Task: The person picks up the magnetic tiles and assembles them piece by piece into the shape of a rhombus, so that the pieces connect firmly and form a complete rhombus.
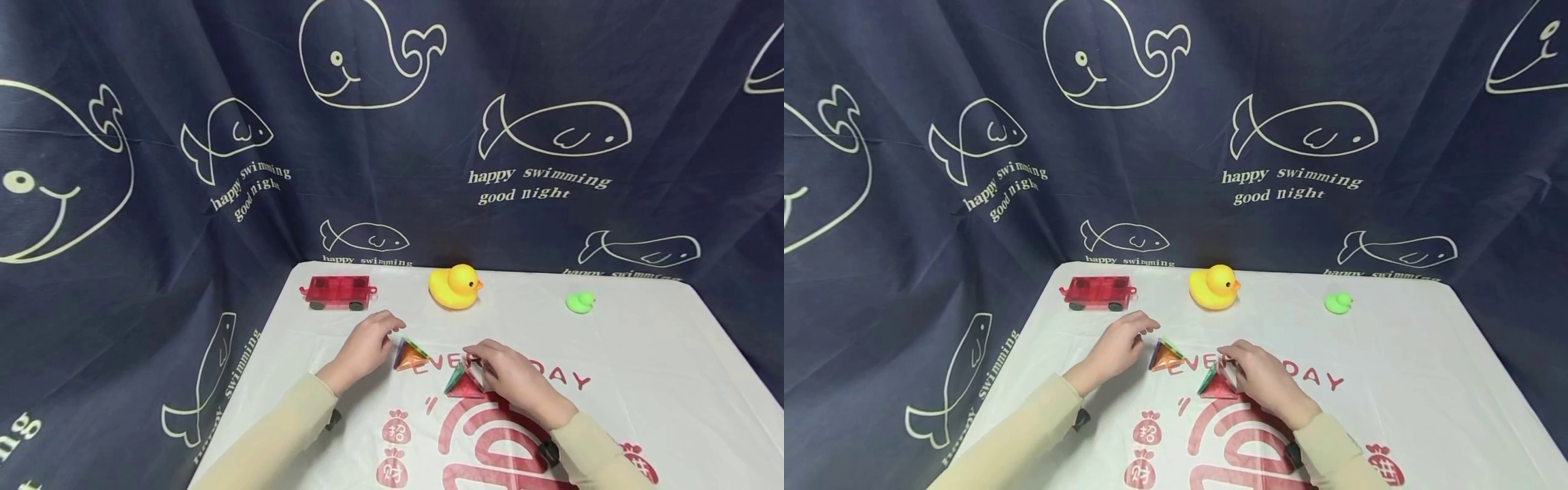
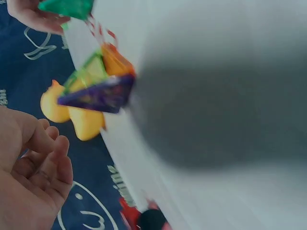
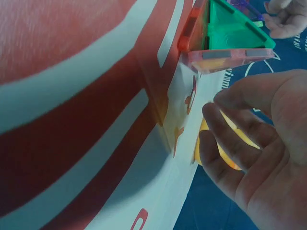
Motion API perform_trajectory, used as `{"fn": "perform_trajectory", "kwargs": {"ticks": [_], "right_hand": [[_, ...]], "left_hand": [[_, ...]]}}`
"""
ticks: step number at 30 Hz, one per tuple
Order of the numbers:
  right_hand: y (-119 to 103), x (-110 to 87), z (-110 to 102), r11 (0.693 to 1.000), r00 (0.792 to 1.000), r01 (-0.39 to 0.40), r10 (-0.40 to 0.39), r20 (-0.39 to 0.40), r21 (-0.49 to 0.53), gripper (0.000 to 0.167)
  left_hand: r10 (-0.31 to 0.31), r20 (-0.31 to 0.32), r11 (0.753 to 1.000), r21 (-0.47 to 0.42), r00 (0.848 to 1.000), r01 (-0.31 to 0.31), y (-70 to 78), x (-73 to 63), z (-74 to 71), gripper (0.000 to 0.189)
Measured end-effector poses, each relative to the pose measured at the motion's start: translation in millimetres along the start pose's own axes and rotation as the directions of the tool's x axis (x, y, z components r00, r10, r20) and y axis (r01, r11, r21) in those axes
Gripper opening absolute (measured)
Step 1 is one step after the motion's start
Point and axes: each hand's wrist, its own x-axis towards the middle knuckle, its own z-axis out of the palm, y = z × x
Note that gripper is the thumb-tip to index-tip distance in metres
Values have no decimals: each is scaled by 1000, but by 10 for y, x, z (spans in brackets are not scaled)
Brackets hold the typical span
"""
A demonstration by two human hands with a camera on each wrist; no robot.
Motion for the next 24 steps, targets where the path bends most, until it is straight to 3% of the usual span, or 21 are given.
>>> {"fn": "perform_trajectory", "kwargs": {"ticks": [4, 9, 13, 18, 24], "right_hand": [[24, 16, 4, 996, 997, 83, -83, 6, 17, 43], [58, 37, 19, 982, 984, 175, -177, 32, 75, 46], [65, 50, 37, 977, 979, 177, -187, 79, 122, 44], [64, 56, 60, 978, 975, 184, -194, 104, 98, 37], [62, 52, 76, 984, 982, 165, -170, 87, 70, 31]], "left_hand": [[-33, 33, 999, 11, 999, 33, -143, -32, 50, 41], [-26, 76, 1000, -4, 997, 26, -208, -75, 149, 47], [-28, 148, 1000, -3, 989, 29, -194, -94, 229, 54], [-29, 227, 1000, 8, 974, 28, -162, -96, 313, 56], [-13, 223, 1000, 17, 975, 9, -122, -85, 349, 57]]}}
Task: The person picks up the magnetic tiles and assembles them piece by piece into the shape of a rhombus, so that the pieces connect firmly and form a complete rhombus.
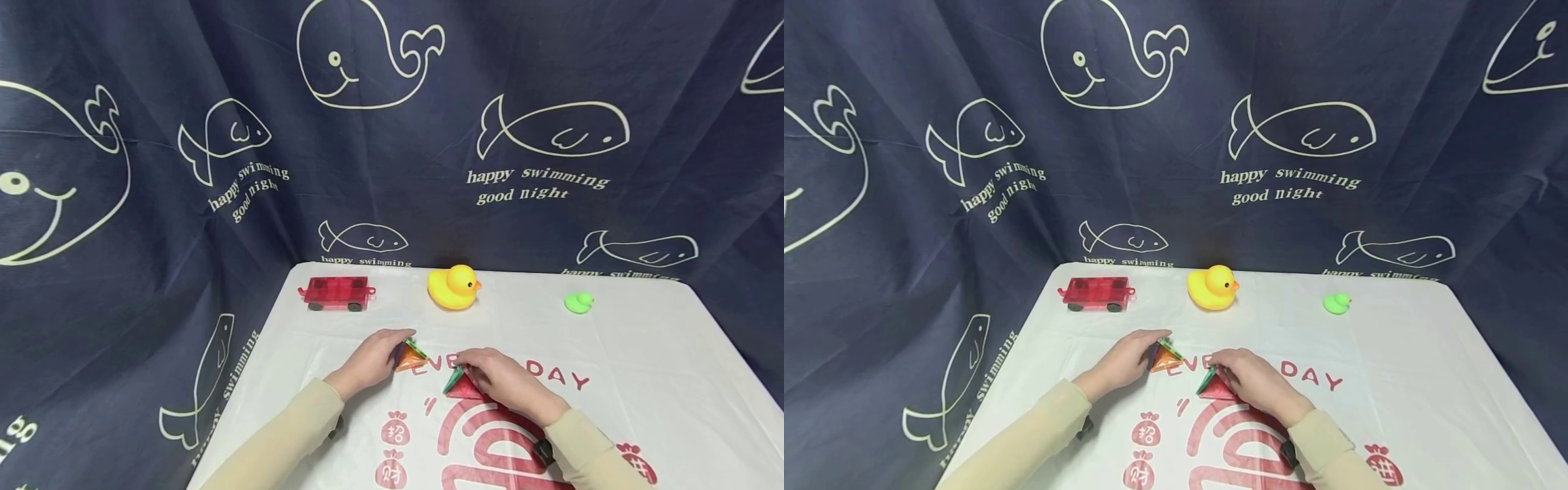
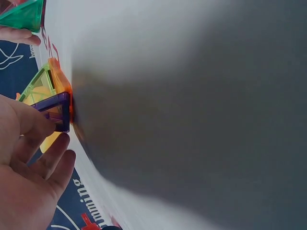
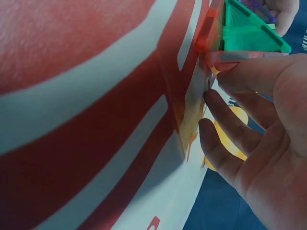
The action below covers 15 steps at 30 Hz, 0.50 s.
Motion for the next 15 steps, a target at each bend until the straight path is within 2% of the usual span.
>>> {"fn": "perform_trajectory", "kwargs": {"ticks": [3, 10, 15], "right_hand": [[6, -21, 1, 999, 999, -33, 32, -36, -19, 30], [17, -109, -21, 981, 980, -194, 193, -53, -27, 34], [48, -195, -33, 968, 967, -248, 245, -68, -43, 32]], "left_hand": [[-3, -14, 1000, 3, 1000, 3, 10, 3, -3, 58], [-40, -27, 999, -22, 999, 39, 2, -36, -13, 57], [-77, -49, 997, -17, 996, 76, -5, -117, 19, 56]]}}
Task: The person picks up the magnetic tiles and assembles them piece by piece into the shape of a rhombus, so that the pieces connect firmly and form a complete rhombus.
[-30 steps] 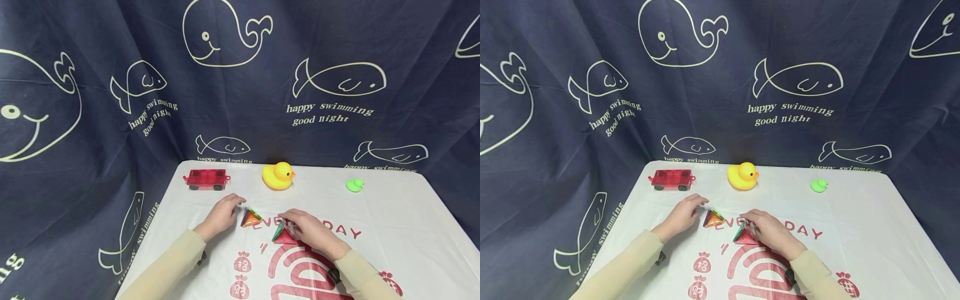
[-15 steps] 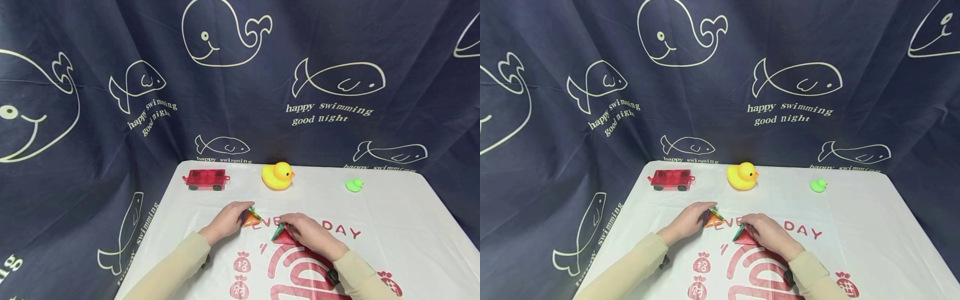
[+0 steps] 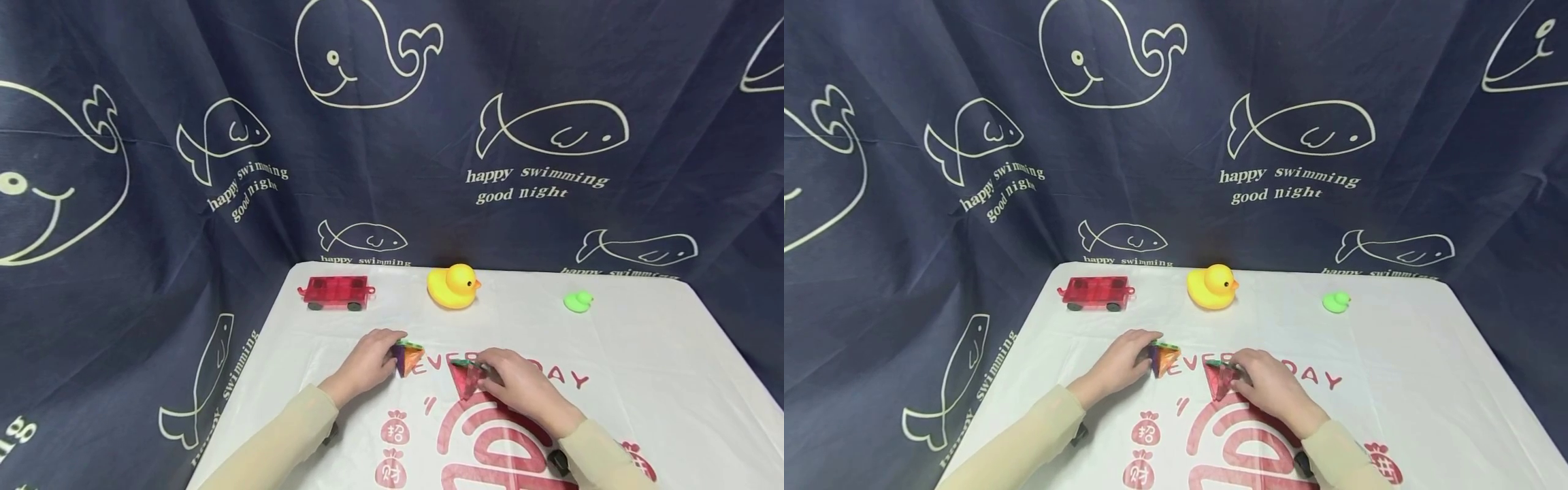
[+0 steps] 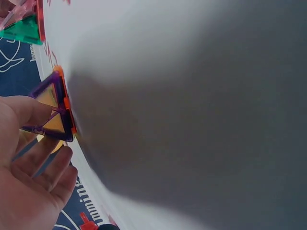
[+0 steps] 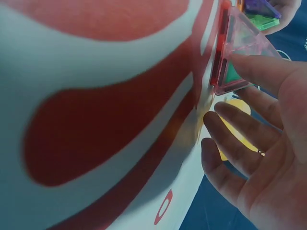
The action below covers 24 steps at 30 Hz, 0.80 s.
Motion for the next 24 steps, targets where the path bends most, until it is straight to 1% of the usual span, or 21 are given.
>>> {"fn": "perform_trajectory", "kwargs": {"ticks": [3, 6, 8, 10, 12, 15, 16, 19, 22, 24], "right_hand": [[20, -34, 3, 1000, 1000, -12, 12, -14, -7, 29], [25, -57, 12, 1000, 999, -24, 23, -23, -20, 28], [20, -64, 17, 999, 999, -33, 33, -23, -17, 30], [12, -74, 26, 999, 999, -37, 37, -26, -10, 35], [4, -78, 31, 999, 999, -36, 37, -29, 9, 43], [-5, -82, 44, 999, 999, -9, 10, -38, 31, 56], [-8, -78, 49, 999, 999, 2, 0, -40, 35, 58], [-23, -65, 63, 999, 999, 33, -32, -40, 33, 58], [-38, -45, 80, 999, 999, 38, -37, -35, 20, 57], [-54, -30, 88, 999, 999, 26, -26, -27, 20, 57]], "left_hand": [[-1, -20, 1000, 10, 1000, 1, -2, -64, 11, 53], [14, -39, 1000, 19, 999, -13, -3, -115, 29, 49], [16, -46, 1000, 21, 999, -16, -8, -135, 44, 48], [11, -46, 1000, 18, 999, -10, -14, -148, 56, 48], [-7, -36, 1000, 6, 999, 7, -18, -153, 55, 50], [-30, -19, 999, -18, 999, 30, -10, -158, 39, 54], [-33, -16, 999, -27, 999, 33, -4, -155, 34, 55], [-36, -2, 998, -42, 999, 35, 16, -142, 34, 53], [-24, 3, 999, -44, 1000, 24, 41, -124, 50, 48], [-18, 5, 999, -42, 1000, 18, 62, -116, 60, 47]]}}
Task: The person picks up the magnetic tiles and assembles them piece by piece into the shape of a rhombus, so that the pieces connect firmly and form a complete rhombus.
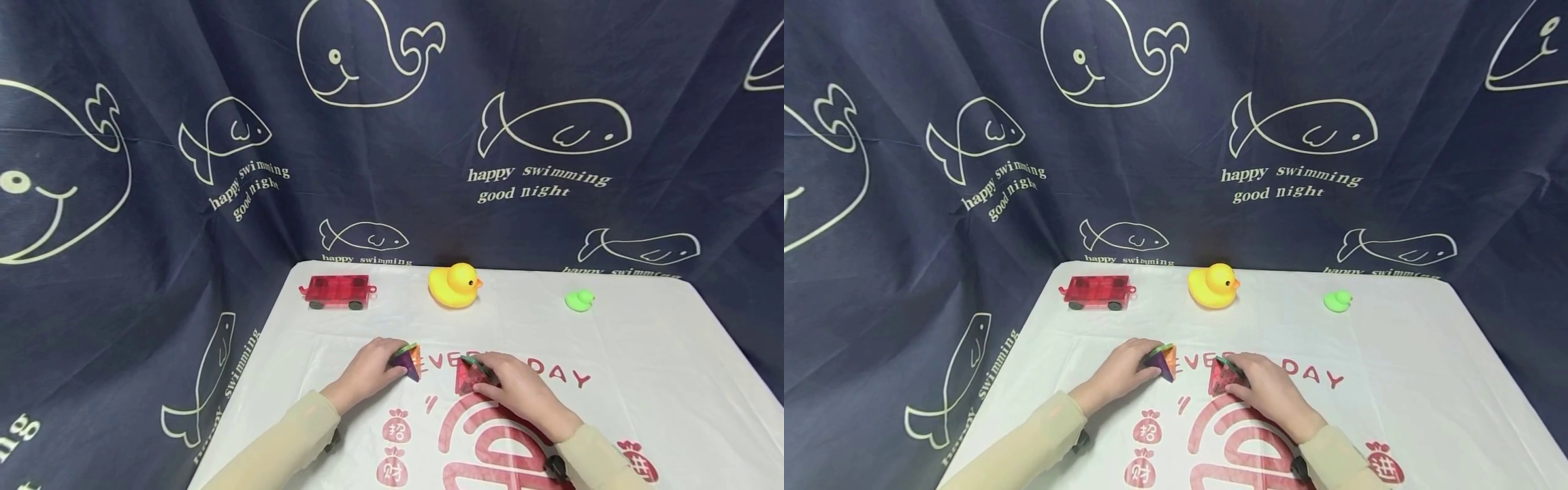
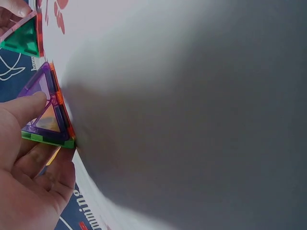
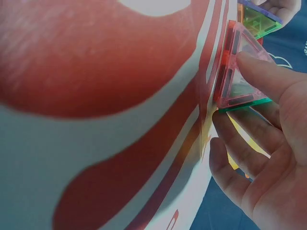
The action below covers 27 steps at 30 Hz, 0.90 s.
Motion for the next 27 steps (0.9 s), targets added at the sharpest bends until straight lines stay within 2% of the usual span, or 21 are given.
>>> {"fn": "perform_trajectory", "kwargs": {"ticks": [6, 12, 17, 27], "right_hand": [[-38, 47, 14, 1000, 1000, -24, 24, 12, 18, 53], [-65, 104, 61, 1000, 1000, 10, -10, -25, 21, 45], [-102, 153, 81, 999, 1000, 11, -11, -24, 35, 44], [-144, 184, 84, 998, 1000, 4, -2, -21, 61, 43]], "left_hand": [[16, 3, 1000, -3, 1000, -16, 73, 31, 26, 45], [59, 13, 998, 15, 998, -59, 153, 85, 60, 44], [86, 18, 996, 24, 996, -87, 203, 120, 93, 43], [98, 13, 994, 40, 995, -98, 271, 163, 151, 42]]}}
